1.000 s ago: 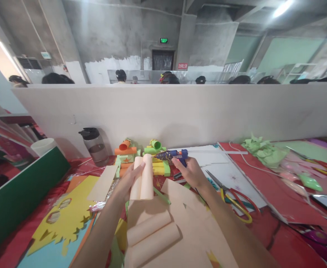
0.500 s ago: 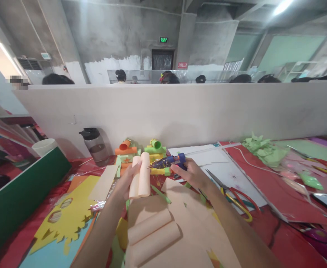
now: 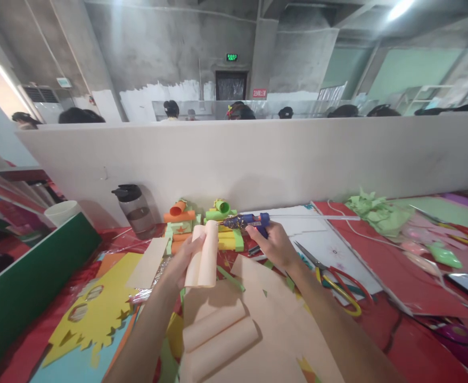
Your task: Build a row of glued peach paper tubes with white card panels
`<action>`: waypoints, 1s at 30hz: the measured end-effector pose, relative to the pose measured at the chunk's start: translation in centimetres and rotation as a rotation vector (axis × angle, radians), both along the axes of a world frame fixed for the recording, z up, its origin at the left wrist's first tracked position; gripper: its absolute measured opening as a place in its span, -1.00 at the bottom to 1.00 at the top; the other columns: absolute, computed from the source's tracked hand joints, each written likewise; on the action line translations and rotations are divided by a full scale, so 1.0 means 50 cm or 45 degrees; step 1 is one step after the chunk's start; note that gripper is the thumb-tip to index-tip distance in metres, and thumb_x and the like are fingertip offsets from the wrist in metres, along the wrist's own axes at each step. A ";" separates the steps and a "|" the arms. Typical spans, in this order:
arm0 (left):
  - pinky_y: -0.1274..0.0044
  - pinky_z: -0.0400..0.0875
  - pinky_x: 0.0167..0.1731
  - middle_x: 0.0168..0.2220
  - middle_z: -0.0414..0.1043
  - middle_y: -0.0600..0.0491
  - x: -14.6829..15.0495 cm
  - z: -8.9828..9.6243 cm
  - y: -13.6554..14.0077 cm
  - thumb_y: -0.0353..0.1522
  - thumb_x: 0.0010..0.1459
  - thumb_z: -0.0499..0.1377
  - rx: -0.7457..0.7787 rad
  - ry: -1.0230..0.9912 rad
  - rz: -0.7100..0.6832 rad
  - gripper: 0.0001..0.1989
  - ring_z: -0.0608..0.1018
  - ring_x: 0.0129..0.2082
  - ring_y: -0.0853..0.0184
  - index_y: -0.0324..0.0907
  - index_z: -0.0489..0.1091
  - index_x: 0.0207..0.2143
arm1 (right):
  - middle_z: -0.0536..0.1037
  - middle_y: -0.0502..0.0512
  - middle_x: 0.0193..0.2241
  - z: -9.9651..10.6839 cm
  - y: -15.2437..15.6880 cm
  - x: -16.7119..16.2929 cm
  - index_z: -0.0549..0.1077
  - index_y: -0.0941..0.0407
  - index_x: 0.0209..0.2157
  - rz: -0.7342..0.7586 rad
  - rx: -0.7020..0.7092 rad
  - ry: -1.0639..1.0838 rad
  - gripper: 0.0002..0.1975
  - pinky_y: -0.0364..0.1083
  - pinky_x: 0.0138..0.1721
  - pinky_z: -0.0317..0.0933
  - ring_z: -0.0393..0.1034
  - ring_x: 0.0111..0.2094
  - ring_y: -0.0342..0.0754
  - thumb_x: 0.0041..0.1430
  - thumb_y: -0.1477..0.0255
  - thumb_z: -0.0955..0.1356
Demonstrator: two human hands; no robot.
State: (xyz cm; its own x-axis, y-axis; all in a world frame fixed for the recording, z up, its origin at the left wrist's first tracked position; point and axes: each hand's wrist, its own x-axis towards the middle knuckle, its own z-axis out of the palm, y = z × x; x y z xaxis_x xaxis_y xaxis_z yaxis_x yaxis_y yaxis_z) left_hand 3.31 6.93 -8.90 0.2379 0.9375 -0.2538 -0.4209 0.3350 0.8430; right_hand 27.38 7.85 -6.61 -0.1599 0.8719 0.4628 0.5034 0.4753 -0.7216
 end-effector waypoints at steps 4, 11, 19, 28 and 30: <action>0.58 0.51 -0.49 -0.31 0.56 -0.06 -0.001 -0.004 0.000 -0.18 0.11 0.30 0.027 0.004 -0.004 -0.50 0.62 -0.41 0.28 -0.23 0.32 0.02 | 0.39 -0.01 -0.56 0.009 -0.003 -0.002 0.39 0.13 -0.51 0.022 0.010 -0.027 -0.66 -0.15 -0.40 0.14 0.27 -0.46 -0.08 0.26 0.22 0.30; 0.59 0.48 -0.57 -0.33 0.56 -0.07 -0.005 -0.009 0.005 -0.19 0.14 0.27 0.023 -0.014 -0.004 -0.54 0.60 -0.46 0.29 -0.24 0.32 0.01 | 0.46 -0.01 -0.51 0.019 -0.011 0.002 0.47 0.14 -0.44 0.180 -0.046 -0.046 -0.71 -0.14 -0.36 0.20 0.34 -0.42 -0.05 0.23 0.23 0.32; 0.59 0.49 -0.53 -0.34 0.55 -0.05 -0.004 -0.014 0.006 -0.18 0.11 0.30 0.023 0.004 -0.008 -0.55 0.61 -0.45 0.30 -0.21 0.33 -0.02 | 0.54 0.03 -0.44 0.019 -0.009 0.002 0.53 0.14 -0.35 0.079 0.019 -0.078 -0.72 -0.12 -0.29 0.22 0.41 -0.35 0.00 0.25 0.24 0.31; 0.60 0.47 -0.57 -0.41 0.54 -0.02 -0.005 -0.016 0.009 -0.18 0.11 0.29 -0.012 0.007 0.007 -0.55 0.57 -0.56 0.36 -0.23 0.34 -0.04 | 0.51 0.02 -0.47 0.019 -0.011 -0.001 0.52 0.14 -0.38 0.102 0.010 -0.085 -0.72 -0.14 -0.32 0.20 0.37 -0.39 -0.04 0.25 0.24 0.31; 0.59 0.48 -0.58 -0.44 0.53 -0.01 -0.008 -0.020 0.011 -0.18 0.10 0.30 -0.049 0.001 0.027 -0.56 0.56 -0.58 0.35 -0.24 0.34 -0.06 | 0.48 0.00 -0.51 0.028 -0.016 -0.002 0.50 0.14 -0.43 0.201 -0.027 -0.103 -0.72 -0.14 -0.36 0.19 0.35 -0.42 -0.06 0.24 0.26 0.31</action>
